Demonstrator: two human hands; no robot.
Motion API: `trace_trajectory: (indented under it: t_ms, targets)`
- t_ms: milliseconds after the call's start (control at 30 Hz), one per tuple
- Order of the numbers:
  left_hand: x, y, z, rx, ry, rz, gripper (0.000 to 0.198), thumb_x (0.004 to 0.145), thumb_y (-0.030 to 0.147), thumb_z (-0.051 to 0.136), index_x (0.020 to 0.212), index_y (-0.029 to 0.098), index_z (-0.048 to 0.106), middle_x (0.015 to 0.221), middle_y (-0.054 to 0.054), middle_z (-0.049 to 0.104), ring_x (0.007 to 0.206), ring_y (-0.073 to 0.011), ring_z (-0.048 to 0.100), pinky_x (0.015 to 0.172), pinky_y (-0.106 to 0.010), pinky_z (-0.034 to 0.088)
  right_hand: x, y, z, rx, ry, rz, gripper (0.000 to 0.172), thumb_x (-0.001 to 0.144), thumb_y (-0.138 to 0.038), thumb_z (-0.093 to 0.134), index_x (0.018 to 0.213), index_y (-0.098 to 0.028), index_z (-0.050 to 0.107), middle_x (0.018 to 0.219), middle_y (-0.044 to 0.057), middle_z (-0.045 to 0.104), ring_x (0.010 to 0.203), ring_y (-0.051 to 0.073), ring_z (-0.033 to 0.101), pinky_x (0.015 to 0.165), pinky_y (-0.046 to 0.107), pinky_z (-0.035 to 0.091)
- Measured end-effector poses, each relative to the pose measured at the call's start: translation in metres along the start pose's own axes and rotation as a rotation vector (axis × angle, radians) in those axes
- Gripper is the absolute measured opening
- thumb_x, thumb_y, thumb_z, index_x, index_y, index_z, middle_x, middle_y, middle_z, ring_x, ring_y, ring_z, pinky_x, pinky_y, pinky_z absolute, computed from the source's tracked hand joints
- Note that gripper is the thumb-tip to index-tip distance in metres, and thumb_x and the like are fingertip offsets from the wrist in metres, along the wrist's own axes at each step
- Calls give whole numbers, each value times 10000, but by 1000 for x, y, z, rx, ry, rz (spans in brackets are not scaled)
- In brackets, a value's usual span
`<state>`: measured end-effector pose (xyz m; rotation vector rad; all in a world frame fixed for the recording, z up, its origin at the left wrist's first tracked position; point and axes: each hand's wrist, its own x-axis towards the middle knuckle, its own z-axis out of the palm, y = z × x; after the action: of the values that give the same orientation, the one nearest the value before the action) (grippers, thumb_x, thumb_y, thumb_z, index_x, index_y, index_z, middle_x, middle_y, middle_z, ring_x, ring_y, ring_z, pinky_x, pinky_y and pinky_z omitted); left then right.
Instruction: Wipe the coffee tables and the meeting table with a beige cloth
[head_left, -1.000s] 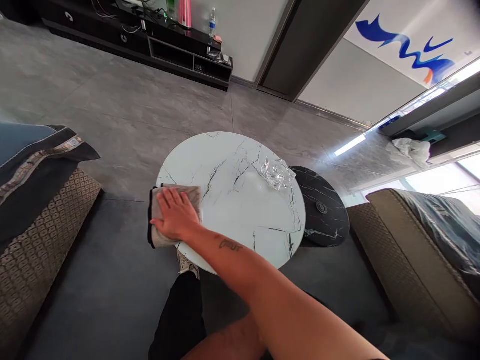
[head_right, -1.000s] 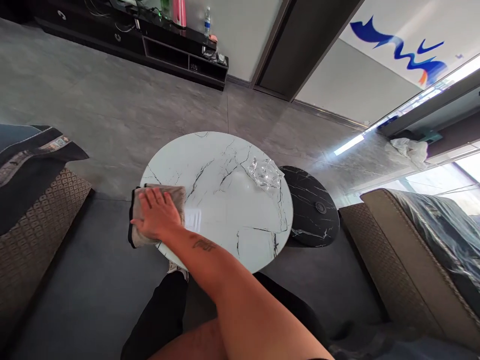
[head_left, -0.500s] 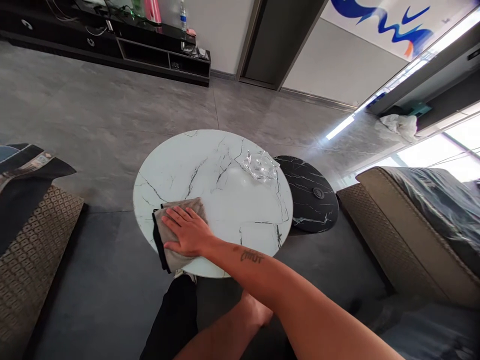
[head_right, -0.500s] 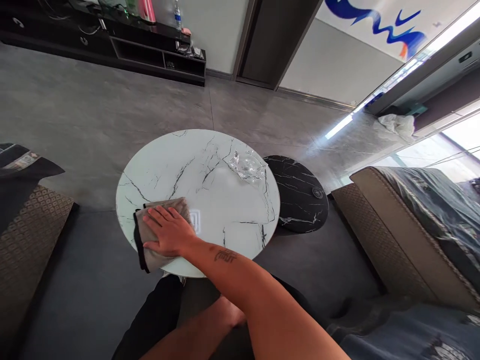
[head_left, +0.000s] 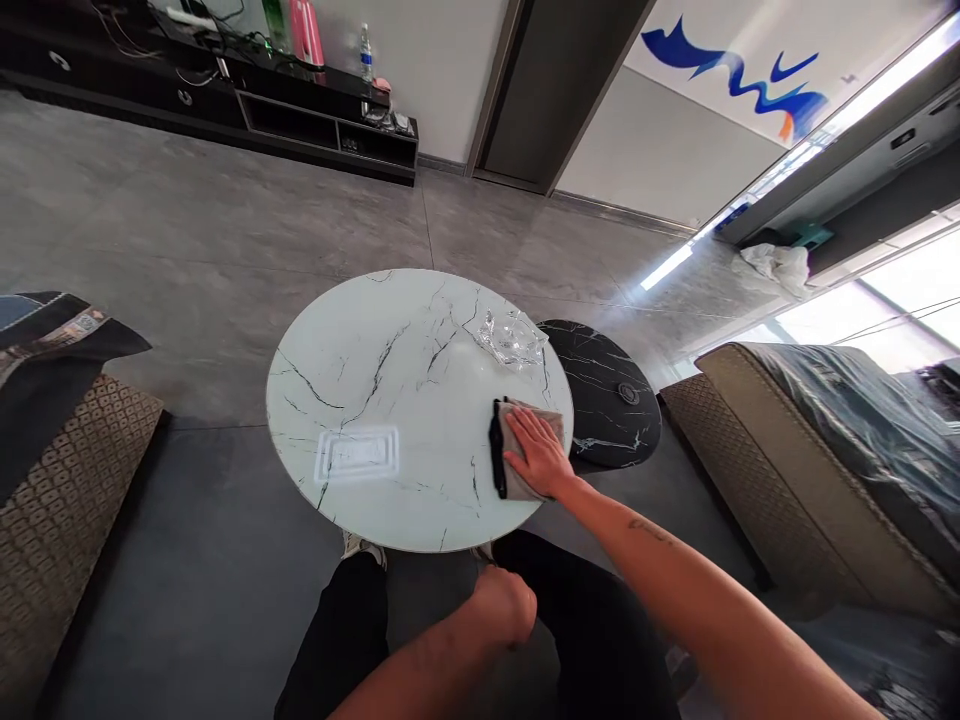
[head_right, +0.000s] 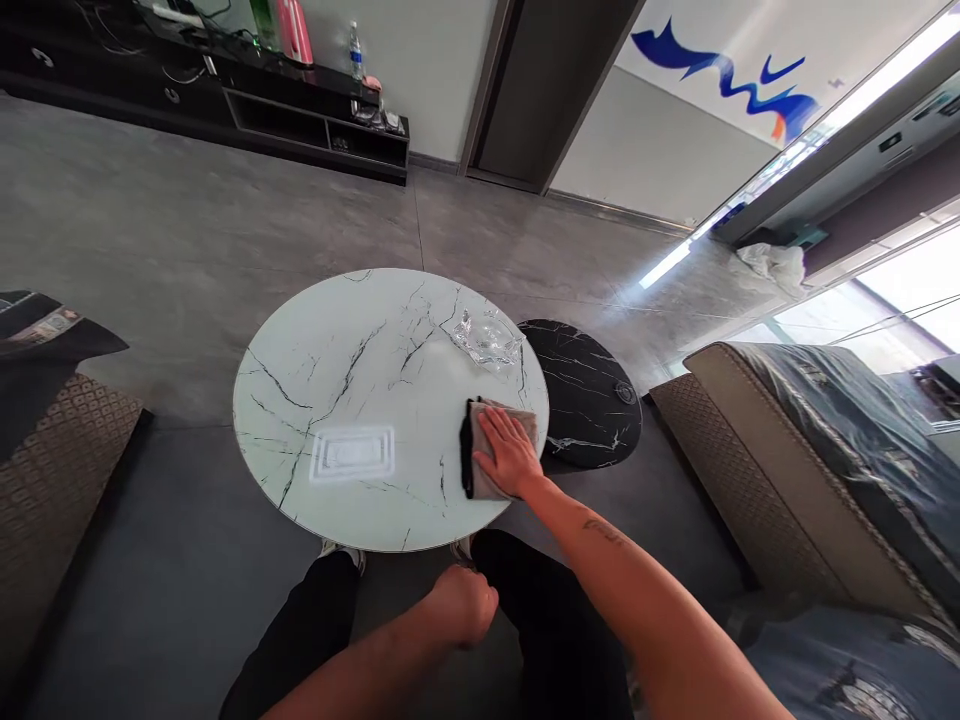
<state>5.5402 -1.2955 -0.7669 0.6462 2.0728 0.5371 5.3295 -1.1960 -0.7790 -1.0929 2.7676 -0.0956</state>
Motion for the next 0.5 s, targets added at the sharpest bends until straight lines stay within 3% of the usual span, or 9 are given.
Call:
trace_trajectory:
  t_ms: [100, 233, 367, 500]
  targets:
    - [-10, 2, -3, -4, 10, 10, 483, 850, 151, 812, 1330, 111, 781, 1352, -245, 797, 1272, -383, 773, 1058, -495, 629, -18, 27, 7, -39, 68, 161, 819, 1120, -578, 392, 1811, -146, 315, 1903, 118, 262, 1780, 296, 189, 1450, 539, 181]
    - [-15, 4, 0, -22, 13, 8, 537, 827, 111, 788, 1364, 120, 773, 1379, -235, 793, 1304, -391, 755, 1100, -520, 604, -26, 26, 20, -85, 85, 344, 791, 1144, -559, 291, 1817, -144, 286, 1910, 129, 245, 1784, 311, 164, 1442, 578, 180]
    - [-13, 8, 5, -36, -16, 35, 516, 852, 142, 776, 1368, 126, 785, 1412, -226, 783, 1351, -402, 725, 1172, -556, 554, -30, -6, 30, -110, 71, 333, 782, 1158, -536, 271, 1832, -143, 218, 1907, 159, 238, 1782, 343, 159, 1423, 628, 224]
    - [-9, 11, 4, -111, -5, 27, 543, 798, 162, 830, 1340, 128, 806, 1450, -243, 760, 1385, -438, 696, 1190, -585, 532, -26, -75, 29, -123, -1, 94, 782, 1151, -491, 362, 1826, -118, 232, 1915, 162, 193, 1788, 345, 123, 1434, 621, 202]
